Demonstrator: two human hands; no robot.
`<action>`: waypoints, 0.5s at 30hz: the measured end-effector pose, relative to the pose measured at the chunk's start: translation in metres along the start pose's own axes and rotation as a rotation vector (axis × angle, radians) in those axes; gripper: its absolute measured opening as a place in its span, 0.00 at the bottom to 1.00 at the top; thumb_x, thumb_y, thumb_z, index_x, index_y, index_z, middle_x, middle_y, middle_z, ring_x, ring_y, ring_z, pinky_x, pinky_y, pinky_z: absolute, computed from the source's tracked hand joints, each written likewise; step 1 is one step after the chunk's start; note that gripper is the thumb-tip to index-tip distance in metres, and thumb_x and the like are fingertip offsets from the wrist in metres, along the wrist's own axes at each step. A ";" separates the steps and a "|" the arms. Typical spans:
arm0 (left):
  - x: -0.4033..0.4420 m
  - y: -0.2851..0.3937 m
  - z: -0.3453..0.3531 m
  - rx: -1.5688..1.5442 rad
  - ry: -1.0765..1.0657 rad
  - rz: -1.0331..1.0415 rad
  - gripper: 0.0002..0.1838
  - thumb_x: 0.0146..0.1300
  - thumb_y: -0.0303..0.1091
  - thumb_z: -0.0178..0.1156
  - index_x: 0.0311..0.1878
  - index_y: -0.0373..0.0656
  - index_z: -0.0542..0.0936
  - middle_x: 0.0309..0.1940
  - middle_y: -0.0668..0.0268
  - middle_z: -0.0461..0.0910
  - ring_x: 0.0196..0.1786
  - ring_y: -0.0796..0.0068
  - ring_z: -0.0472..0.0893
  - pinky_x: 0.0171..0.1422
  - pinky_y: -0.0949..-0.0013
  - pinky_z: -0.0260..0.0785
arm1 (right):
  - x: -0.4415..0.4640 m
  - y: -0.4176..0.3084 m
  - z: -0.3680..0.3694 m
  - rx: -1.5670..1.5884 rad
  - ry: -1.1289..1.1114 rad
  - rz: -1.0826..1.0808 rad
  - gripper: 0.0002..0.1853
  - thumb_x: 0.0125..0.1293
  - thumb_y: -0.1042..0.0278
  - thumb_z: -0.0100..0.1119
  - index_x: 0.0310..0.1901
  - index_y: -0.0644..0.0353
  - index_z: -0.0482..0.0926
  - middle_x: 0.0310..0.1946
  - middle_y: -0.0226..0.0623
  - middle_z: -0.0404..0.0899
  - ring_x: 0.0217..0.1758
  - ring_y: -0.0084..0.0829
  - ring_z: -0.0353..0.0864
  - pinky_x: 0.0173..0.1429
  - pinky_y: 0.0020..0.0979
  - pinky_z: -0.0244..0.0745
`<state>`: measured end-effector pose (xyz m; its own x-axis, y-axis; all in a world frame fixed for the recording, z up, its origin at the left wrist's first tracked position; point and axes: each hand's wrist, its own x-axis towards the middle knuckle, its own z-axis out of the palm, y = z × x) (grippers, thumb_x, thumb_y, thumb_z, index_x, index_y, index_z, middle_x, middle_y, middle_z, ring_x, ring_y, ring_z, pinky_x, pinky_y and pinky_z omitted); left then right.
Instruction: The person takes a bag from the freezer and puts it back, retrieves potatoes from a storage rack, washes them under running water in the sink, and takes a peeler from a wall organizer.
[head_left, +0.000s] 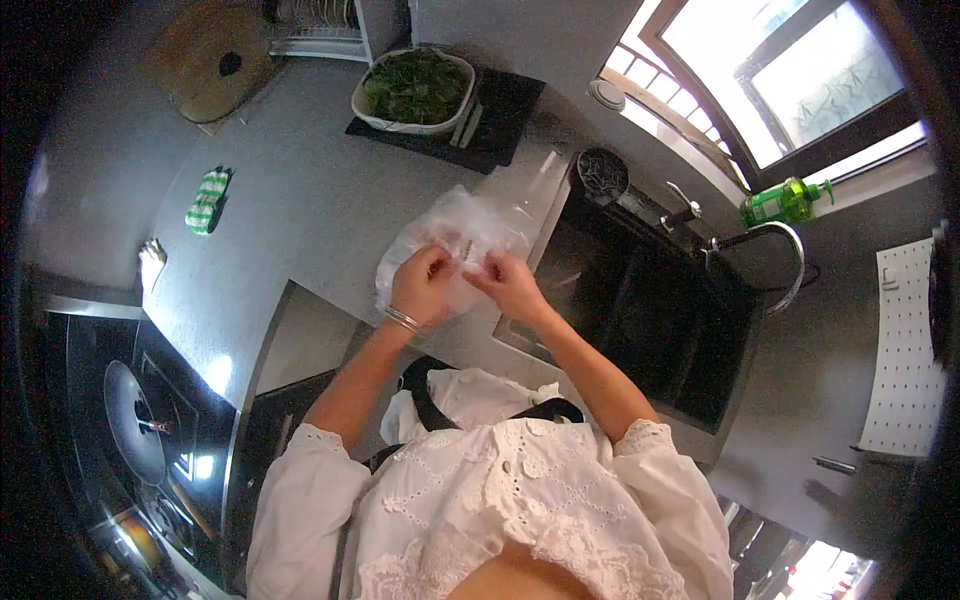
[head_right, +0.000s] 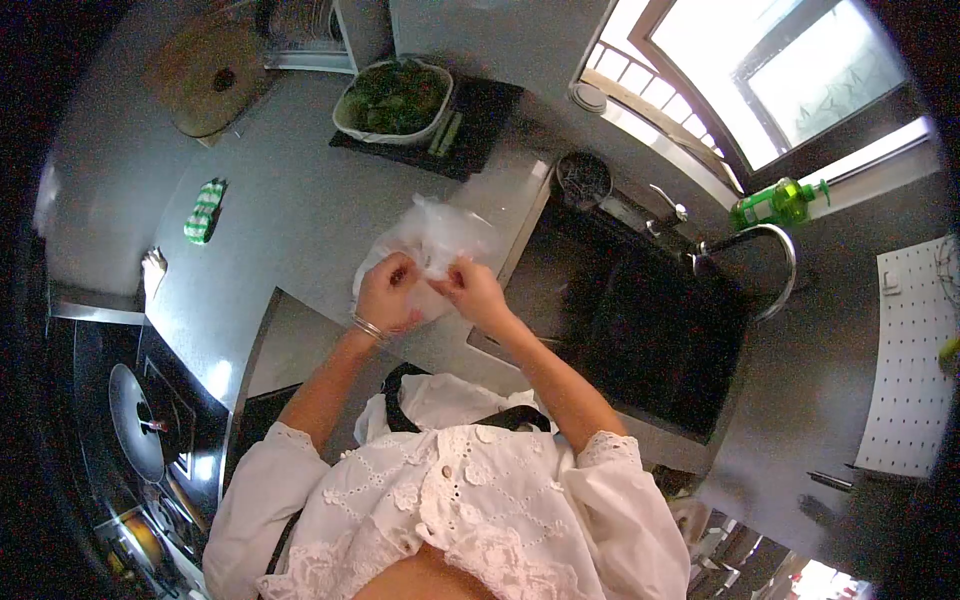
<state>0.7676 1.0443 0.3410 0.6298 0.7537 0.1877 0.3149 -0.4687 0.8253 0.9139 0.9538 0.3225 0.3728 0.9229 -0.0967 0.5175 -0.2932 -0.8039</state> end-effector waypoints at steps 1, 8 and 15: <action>-0.001 -0.004 0.002 -0.075 -0.003 -0.095 0.09 0.56 0.34 0.55 0.32 0.36 0.73 0.25 0.56 0.74 0.29 0.63 0.75 0.35 0.66 0.66 | 0.002 -0.002 0.004 -0.044 0.019 0.007 0.16 0.51 0.56 0.61 0.25 0.63 0.71 0.18 0.45 0.73 0.23 0.45 0.74 0.28 0.38 0.67; -0.008 -0.034 0.017 -0.040 0.076 -0.115 0.09 0.59 0.34 0.54 0.32 0.36 0.73 0.21 0.63 0.72 0.25 0.72 0.71 0.32 0.70 0.64 | 0.006 -0.015 0.011 -0.108 0.209 -0.029 0.13 0.48 0.63 0.63 0.25 0.61 0.69 0.19 0.43 0.73 0.24 0.44 0.73 0.28 0.39 0.66; -0.003 -0.026 -0.017 0.011 -0.105 -0.009 0.10 0.53 0.35 0.60 0.34 0.39 0.74 0.26 0.61 0.76 0.28 0.69 0.75 0.32 0.66 0.66 | 0.015 -0.010 -0.014 0.000 -0.089 -0.140 0.14 0.48 0.65 0.65 0.34 0.62 0.73 0.25 0.44 0.76 0.28 0.34 0.76 0.33 0.35 0.69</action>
<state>0.7453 1.0622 0.3281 0.6978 0.7057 0.1227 0.3282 -0.4672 0.8210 0.9252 0.9669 0.3373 0.2274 0.9732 -0.0349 0.5597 -0.1599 -0.8131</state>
